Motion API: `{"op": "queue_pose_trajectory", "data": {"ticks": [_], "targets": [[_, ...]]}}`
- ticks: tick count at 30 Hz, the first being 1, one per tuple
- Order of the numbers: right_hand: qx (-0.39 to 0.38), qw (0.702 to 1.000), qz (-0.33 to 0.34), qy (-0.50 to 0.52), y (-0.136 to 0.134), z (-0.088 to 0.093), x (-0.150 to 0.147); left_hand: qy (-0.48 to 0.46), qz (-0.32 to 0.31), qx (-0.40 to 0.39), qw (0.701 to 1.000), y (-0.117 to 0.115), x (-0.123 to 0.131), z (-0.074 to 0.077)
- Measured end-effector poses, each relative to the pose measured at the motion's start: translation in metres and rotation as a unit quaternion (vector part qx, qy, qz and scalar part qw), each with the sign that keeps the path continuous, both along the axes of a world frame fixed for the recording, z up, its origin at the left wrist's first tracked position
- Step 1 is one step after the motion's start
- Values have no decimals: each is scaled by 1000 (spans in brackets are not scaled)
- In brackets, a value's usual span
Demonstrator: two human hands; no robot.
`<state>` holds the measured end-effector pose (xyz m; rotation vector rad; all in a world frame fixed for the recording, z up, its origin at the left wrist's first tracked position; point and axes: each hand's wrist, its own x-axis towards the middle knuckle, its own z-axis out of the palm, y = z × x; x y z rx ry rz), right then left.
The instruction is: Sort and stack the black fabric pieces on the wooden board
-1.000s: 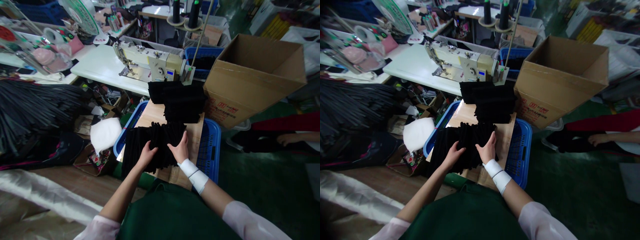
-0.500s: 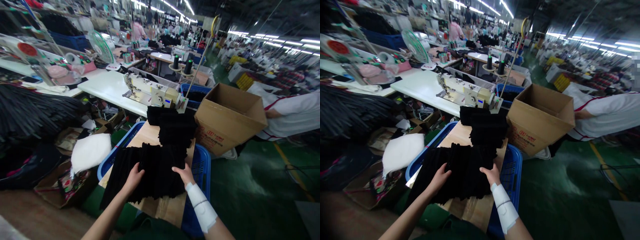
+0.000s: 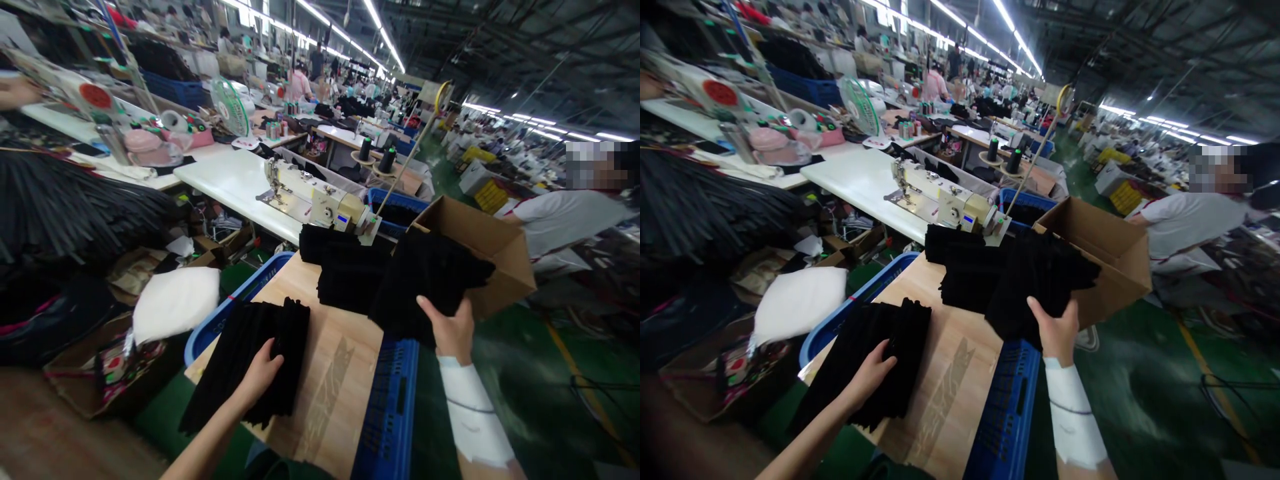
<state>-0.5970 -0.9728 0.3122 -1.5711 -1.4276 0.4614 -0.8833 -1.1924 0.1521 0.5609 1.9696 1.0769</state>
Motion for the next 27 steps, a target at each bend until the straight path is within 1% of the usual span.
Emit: {"op": "queue_pose_trajectory", "data": {"ticks": [1,3,4,5,6,8,10,12,13,15,17,19,24,27], "targets": [[68,996,-6,-51,17,9,-7,-1,-2,-1,1000,0,0,-1],[192,972,12,-134,52,19,-22,-7,-5,-4,1000,-1,1,-2],[232,956,32,-174,69,19,-31,-9,-3,-5,1000,-2,1,-1],[254,941,59,-216,85,17,-40,-10,2,-5,1000,-2,1,-1],[262,926,90,-256,97,11,-50,-11,7,-7,1000,-3,2,-1],[252,892,175,-332,115,-7,-69,-12,15,-11,1000,-4,2,-1],[218,851,270,-395,120,-32,-85,-15,15,-11,1000,-4,3,-2],[162,817,342,-434,117,-59,-97,-18,16,-14,1000,-5,4,-3],[135,811,358,-442,114,-72,-101,-19,20,-16,999,-5,4,-4],[99,819,357,-438,109,-89,-104,-21,27,-18,999,-6,5,-5],[99,832,344,-424,108,-96,-103,-25,28,-12,999,-8,5,-5],[114,837,340,-413,110,-94,-99,-29,22,-1,999,-8,4,-3],[139,834,346,-406,118,-70,-92,-26,10,2,1000,-6,2,3],[155,833,353,-397,110,-59,-91,-25,-2,-1,1000,-5,3,7]]}}
